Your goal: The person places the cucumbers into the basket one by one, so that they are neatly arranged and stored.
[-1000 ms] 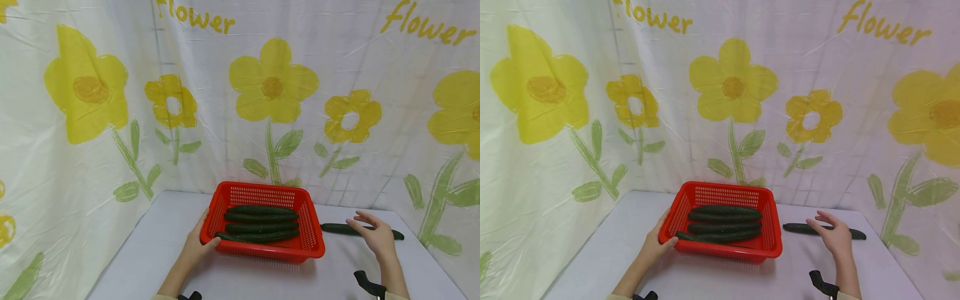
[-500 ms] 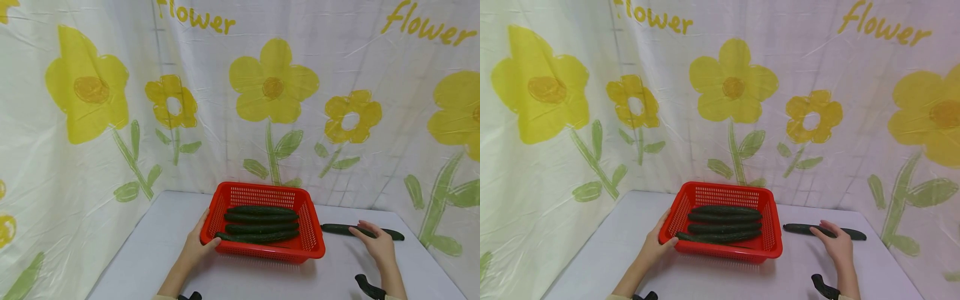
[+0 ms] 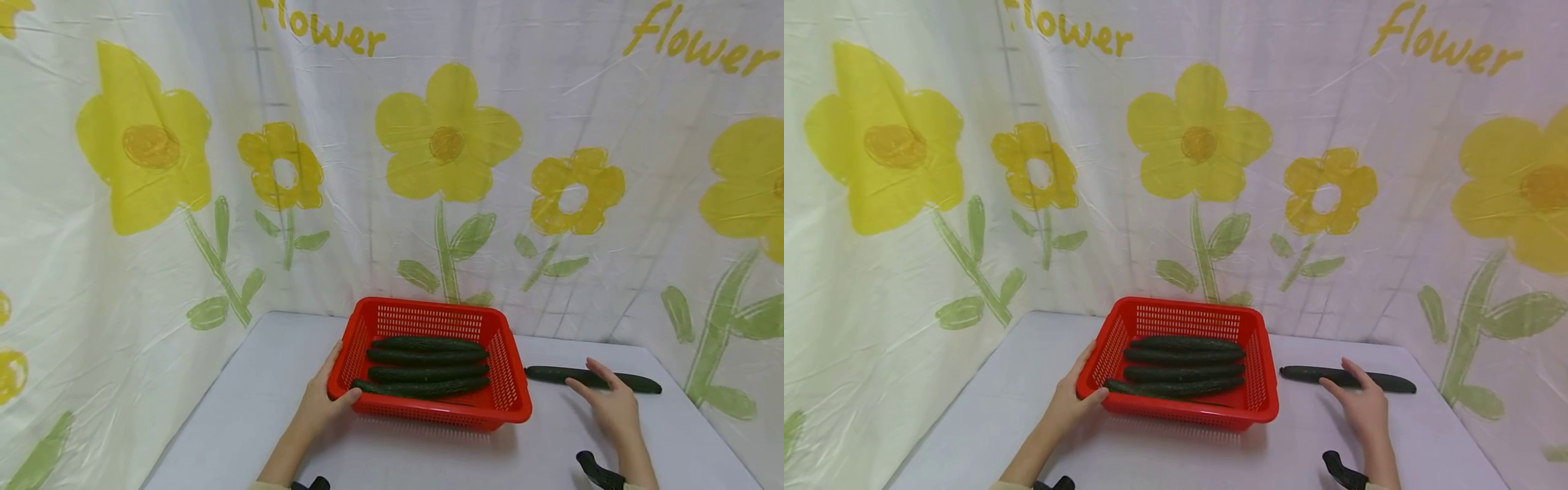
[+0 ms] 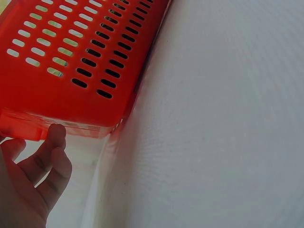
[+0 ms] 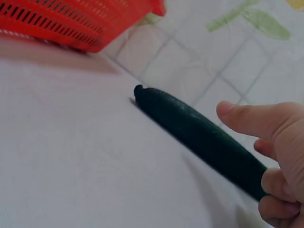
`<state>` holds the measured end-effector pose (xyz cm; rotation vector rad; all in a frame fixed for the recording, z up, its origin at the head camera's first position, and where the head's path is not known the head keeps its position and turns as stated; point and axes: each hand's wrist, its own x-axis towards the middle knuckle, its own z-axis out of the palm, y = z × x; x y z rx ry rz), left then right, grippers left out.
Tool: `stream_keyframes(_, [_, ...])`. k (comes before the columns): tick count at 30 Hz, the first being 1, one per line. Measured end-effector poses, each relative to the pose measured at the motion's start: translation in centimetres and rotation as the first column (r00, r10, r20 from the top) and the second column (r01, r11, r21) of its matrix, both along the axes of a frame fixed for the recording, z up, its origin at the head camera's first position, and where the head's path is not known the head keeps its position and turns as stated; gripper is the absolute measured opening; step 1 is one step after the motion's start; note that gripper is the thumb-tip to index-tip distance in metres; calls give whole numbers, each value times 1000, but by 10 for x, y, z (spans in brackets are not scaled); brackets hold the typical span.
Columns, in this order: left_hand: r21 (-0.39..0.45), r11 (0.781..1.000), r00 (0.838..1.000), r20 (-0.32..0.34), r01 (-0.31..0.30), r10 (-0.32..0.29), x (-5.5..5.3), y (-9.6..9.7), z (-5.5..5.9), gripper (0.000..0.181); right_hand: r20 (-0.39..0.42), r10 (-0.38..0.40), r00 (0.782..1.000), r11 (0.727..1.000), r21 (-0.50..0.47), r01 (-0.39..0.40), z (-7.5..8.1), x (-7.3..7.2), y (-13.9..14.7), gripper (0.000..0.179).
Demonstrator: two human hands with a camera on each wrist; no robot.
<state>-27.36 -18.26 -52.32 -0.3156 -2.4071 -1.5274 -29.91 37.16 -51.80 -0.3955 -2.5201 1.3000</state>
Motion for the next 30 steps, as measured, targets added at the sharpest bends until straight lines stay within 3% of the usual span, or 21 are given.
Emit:
stream_keyframes(5, [3, 1000, 1000, -1, 0, 0, 1, 1, 0, 94, 59, 10, 998, 997, 72, -15, -5, -3, 1, 89])
stream_keyframes(9, [5, 1000, 1000, 1, -2, 2, 1, 2, -1, 94, 34, 9, 999, 991, 136, -13, -8, -5, 1, 84])
stream_keyframes(15, [5, 1000, 1000, -2, 8, -8, 0, 3, -4, 94, -60, 17, 998, 977, 215, -4, -14, -6, 5, 74])
stream_keyframes(21, [-3, 1000, 1000, -5, 9, -9, -2, 4, -4, 94, -211, 135, 968, 931, 361, -51, -20, -16, 20, 54])
stream_keyframes(23, [-1, 1000, 1000, -1, 8, -8, -2, 3, -4, 94, -188, 171, 967, 917, 389, -87, -20, -19, 25, 52])
stream_keyframes(30, [-3, 1000, 1000, 2, -1, 1, -1, -1, -4, 94, 18, 279, 960, 891, 368, -266, -14, -35, 37, 61])
